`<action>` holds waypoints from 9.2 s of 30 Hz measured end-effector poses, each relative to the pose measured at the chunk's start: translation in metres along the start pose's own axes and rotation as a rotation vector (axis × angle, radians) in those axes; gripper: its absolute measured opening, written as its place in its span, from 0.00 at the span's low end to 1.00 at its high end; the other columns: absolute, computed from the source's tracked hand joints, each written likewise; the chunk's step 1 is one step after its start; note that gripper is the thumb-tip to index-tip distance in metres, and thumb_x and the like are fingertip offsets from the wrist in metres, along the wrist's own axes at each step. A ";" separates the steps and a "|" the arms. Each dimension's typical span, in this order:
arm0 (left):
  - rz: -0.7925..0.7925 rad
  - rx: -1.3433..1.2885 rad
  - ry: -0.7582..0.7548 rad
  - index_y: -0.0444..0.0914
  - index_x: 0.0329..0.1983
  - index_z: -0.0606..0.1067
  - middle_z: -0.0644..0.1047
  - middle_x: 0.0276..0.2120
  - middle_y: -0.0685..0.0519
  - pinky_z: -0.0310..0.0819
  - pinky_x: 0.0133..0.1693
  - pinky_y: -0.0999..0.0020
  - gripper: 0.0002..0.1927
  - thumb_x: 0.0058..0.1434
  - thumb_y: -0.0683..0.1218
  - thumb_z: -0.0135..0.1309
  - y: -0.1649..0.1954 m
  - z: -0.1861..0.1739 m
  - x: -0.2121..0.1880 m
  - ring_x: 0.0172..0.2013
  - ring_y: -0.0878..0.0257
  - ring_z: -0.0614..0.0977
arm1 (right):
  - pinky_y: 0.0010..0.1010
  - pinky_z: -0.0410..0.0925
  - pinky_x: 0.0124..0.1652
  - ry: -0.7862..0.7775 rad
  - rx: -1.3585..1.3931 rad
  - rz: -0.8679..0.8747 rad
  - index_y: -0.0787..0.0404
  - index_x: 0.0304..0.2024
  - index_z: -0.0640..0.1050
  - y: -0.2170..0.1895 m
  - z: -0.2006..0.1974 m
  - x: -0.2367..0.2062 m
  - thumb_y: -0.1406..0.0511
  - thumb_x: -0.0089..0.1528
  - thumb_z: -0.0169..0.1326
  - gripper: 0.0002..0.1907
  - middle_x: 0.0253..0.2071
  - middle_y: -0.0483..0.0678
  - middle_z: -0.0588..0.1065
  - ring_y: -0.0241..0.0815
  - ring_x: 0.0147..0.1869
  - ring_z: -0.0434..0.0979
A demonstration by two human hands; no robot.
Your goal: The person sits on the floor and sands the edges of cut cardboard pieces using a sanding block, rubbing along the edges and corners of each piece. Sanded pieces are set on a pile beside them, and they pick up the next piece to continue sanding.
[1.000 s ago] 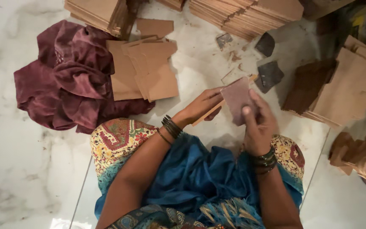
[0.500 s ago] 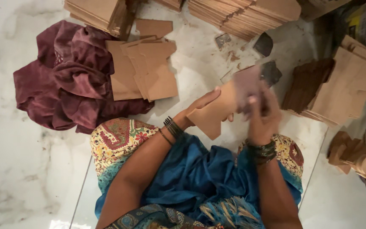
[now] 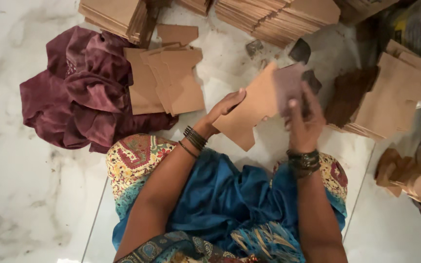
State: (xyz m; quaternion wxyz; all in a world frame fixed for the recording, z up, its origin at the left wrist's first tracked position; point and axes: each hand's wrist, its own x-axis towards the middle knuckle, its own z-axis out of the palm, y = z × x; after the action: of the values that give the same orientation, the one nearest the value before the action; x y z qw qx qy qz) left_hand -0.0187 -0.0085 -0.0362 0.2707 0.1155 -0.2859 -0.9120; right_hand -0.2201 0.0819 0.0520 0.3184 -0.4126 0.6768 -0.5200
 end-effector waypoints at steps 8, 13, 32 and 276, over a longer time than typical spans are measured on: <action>0.088 -0.126 0.157 0.35 0.59 0.71 0.79 0.44 0.52 0.79 0.43 0.68 0.25 0.74 0.60 0.46 0.002 -0.004 0.000 0.42 0.65 0.82 | 0.19 0.64 0.25 -0.349 -0.095 0.035 0.62 0.68 0.74 0.009 0.010 -0.025 0.66 0.66 0.59 0.27 0.42 0.46 0.80 0.28 0.26 0.70; 0.127 -0.132 0.156 0.34 0.58 0.72 0.78 0.46 0.52 0.77 0.47 0.67 0.26 0.73 0.61 0.49 0.008 -0.011 -0.007 0.45 0.65 0.80 | 0.19 0.64 0.27 -0.317 -0.118 -0.078 0.62 0.66 0.76 0.017 0.007 -0.018 0.68 0.67 0.59 0.24 0.48 0.45 0.81 0.28 0.29 0.70; 0.102 0.438 0.005 0.33 0.73 0.65 0.73 0.38 0.64 0.62 0.34 0.79 0.37 0.61 0.41 0.62 0.023 0.014 -0.014 0.31 0.77 0.65 | 0.20 0.61 0.27 0.016 0.155 -0.087 0.66 0.70 0.70 -0.003 -0.019 -0.011 0.68 0.72 0.55 0.24 0.44 0.47 0.78 0.27 0.29 0.67; 0.353 -0.195 0.213 0.38 0.71 0.65 0.72 0.21 0.58 0.73 0.40 0.66 0.34 0.82 0.69 0.33 -0.006 -0.012 -0.002 0.25 0.67 0.72 | 0.23 0.69 0.38 -0.229 0.266 0.266 0.66 0.49 0.80 0.037 -0.010 -0.021 0.66 0.65 0.59 0.12 0.40 0.46 0.81 0.33 0.40 0.80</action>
State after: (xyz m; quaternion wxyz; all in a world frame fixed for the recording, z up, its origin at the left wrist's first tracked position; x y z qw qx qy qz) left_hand -0.0157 -0.0088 -0.0491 0.4646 0.1327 -0.1819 -0.8564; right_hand -0.2273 0.1093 0.0185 0.5106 -0.3302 0.6101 -0.5080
